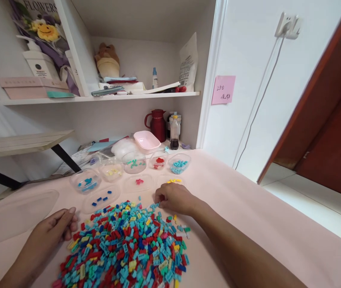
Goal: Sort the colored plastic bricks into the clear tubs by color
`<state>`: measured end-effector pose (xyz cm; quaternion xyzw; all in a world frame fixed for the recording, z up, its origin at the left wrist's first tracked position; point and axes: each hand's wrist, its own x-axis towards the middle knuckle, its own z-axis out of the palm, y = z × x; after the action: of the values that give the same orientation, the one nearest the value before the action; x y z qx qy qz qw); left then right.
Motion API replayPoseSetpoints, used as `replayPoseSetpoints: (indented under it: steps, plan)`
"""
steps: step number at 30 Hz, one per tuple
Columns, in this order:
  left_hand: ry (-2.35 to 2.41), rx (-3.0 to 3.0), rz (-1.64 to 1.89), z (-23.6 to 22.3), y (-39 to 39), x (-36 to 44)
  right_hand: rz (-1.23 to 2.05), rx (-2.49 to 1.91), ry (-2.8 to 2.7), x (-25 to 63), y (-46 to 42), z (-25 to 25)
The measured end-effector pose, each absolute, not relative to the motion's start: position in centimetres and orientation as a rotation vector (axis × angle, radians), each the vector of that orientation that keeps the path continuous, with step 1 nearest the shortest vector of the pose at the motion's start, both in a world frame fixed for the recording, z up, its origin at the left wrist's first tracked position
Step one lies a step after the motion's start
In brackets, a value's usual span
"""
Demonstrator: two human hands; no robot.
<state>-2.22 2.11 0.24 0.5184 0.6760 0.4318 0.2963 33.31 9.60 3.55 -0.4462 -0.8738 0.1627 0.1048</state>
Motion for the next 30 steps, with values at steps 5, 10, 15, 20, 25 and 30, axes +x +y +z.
replayPoseSetpoints:
  steps: [5, 10, 15, 20, 25, 30]
  plan:
    - [1.809, 1.407, 1.136, 0.3, 2.1, -2.3, 0.481, -1.389, -2.552, 33.2, 9.4, 3.8]
    - [1.811, 1.411, 1.122, 0.6, 2.0, -2.1, 0.475, -1.299, -2.574, 33.5, 9.6, 3.4]
    - [1.806, 1.375, 1.160, 0.7, 2.0, -1.8, 0.465, -1.252, -2.601, 33.4, 9.8, 3.3]
    - [1.784, 1.375, 1.172, 0.5, 2.0, -1.9, 0.438, -1.341, -2.563, 33.4, 9.7, 3.6]
    - [1.812, 1.413, 1.131, 0.2, 2.2, -2.4, 0.559, -1.383, -2.346, 35.4, 10.1, 4.8]
    - [1.803, 1.391, 1.130, 0.3, 2.3, -2.4, 0.676, -1.407, -1.957, 37.7, 13.4, 7.1]
